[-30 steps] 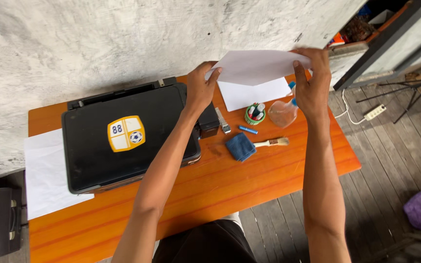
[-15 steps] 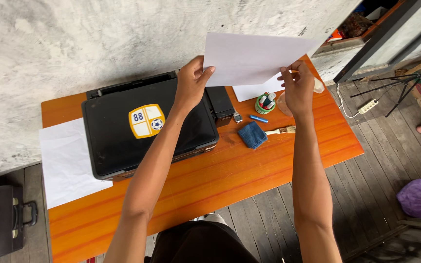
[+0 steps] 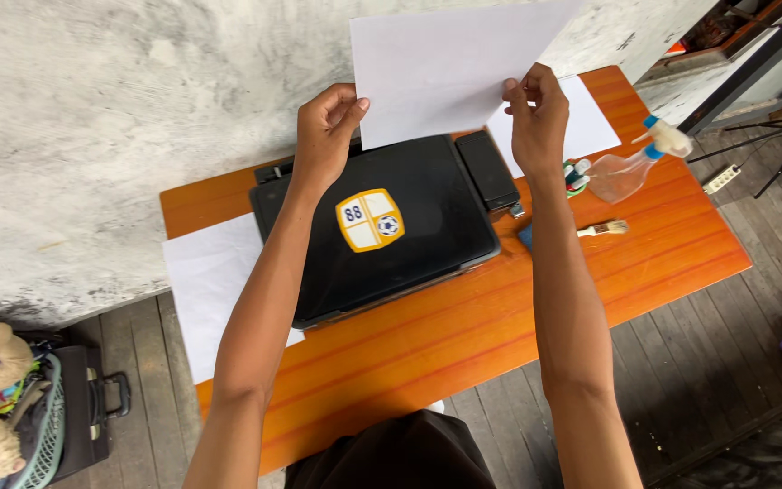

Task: The person loads multiple sheets of white paper into the top tray of a black Epson printer on a wooden table. They repeatedly pick up stacks of paper, align them, and insert them into the printer's paper feed, then close the output tray and continue loading more sheets.

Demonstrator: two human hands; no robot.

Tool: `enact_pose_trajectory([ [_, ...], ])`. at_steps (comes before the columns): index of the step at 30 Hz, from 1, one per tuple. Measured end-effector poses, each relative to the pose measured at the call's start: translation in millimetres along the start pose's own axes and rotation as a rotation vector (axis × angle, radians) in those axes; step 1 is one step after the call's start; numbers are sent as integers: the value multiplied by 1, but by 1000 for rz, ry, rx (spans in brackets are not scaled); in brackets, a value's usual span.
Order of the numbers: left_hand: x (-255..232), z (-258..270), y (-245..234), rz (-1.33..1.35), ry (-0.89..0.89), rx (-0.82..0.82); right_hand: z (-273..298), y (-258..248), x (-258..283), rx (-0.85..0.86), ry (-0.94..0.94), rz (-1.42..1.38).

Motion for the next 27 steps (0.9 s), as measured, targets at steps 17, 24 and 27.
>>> enact_pose_trajectory([
  [17,184,13,-97,-790,-388,165,45,51,-30,-165,323,84],
  [24,182,17,-93,-870,-182,83,101,47,-100,-149,474,502],
  [27,185,17,-93,-875,-200,79,109,43,-102,-101,551,749],
])
Point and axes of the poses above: each hand's wrist, its own z-axis away from the middle knuckle, its own y-axis out of the palm, x = y × z, the point moved 6 cm from there along -z, towards the middle knuckle, and after that the axes turned 3 degrees about -z, right-handed, at the moved point
